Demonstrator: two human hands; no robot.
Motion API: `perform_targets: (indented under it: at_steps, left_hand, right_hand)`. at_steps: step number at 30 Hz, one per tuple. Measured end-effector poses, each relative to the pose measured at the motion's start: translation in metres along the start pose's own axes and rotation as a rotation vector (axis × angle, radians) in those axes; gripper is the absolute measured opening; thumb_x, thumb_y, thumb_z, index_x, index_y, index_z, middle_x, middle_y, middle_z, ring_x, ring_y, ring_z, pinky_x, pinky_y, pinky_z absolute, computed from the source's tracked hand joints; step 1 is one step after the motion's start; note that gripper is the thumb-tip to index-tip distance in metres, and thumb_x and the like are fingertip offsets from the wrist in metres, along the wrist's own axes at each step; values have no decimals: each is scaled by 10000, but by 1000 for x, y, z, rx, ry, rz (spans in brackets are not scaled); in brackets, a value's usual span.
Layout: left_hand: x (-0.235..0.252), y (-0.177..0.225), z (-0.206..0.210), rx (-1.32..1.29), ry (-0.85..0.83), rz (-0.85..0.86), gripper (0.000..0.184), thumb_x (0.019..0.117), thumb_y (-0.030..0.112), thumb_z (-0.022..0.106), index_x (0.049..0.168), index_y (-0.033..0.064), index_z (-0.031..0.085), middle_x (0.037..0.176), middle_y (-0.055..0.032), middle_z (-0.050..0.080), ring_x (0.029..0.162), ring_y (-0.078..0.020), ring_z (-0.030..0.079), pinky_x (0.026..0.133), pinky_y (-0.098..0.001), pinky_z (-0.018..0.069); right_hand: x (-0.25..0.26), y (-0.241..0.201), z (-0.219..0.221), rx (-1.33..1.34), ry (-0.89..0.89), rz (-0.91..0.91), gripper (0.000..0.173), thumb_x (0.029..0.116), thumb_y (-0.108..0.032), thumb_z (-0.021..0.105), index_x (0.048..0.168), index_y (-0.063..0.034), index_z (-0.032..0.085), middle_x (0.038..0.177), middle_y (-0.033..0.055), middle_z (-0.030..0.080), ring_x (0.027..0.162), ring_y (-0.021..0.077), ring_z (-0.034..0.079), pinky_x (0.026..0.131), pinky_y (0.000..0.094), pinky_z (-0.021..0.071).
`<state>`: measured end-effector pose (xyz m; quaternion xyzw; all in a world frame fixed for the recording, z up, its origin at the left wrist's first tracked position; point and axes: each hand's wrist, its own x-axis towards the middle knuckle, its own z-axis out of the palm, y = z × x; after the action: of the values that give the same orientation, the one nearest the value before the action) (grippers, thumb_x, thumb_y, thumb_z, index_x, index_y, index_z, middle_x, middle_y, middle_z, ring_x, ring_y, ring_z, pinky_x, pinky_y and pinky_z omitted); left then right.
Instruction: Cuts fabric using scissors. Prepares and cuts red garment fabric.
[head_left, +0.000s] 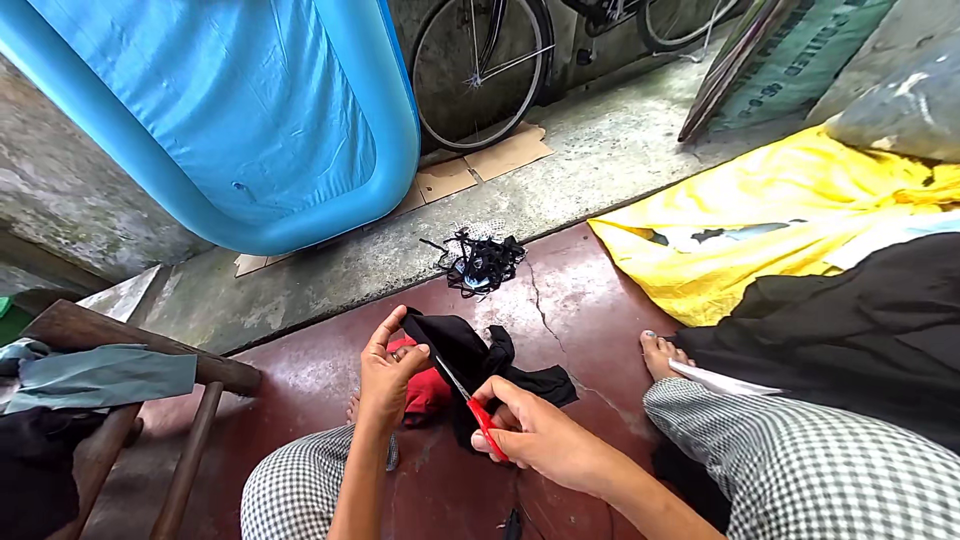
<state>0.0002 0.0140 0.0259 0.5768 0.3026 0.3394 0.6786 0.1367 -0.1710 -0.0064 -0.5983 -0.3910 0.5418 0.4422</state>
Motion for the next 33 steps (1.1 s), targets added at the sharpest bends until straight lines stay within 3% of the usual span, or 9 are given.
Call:
perform_targets:
  at_steps: [6,10,13,28,33]
  left_hand:
    - [-9,12,-4,44,-94,-24,916,781,-98,746,1548,287,426,1243,-137,619,696,-212,658,702,-405,628]
    - [-11,13,-7,140,-117,-2,1013,723,-102,778,1565,320,405,1454,-90,485,720,-229,666,670,-404,628]
    - [-11,12,-8,149,-121,7,1021,703,-98,788,1559,324,424,1519,-70,415,710,-233,659,662,-415,630]
    - [-12,17,-6,84,-211,22,1054,723,-127,767,1581,345,377,1542,-90,396,715,-261,675,687,-447,644]
    - [-11,18,-7,69,-290,38,1053,747,-112,755,1585,376,344,1504,-104,452,709,-244,676,670,-420,635]
  right_hand:
    - [3,-4,2,263,-148,-48,438,924,-270,743,1286,-151,527,899,68,706,772,182,701,667,329,583]
    - [7,-4,1,313,-189,-57,474,910,-254,755,1306,-140,521,920,83,700,818,203,709,713,355,601]
    - [8,-6,-1,323,-227,-53,470,914,-258,752,1308,-147,520,928,81,702,825,196,710,731,350,600]
    - [10,-13,-17,191,-245,-84,406,917,-260,738,1267,-162,558,818,49,672,686,118,650,603,252,528]
    - [8,-14,-18,205,-293,-100,470,911,-299,751,1303,-168,525,885,56,687,769,139,681,665,275,559]
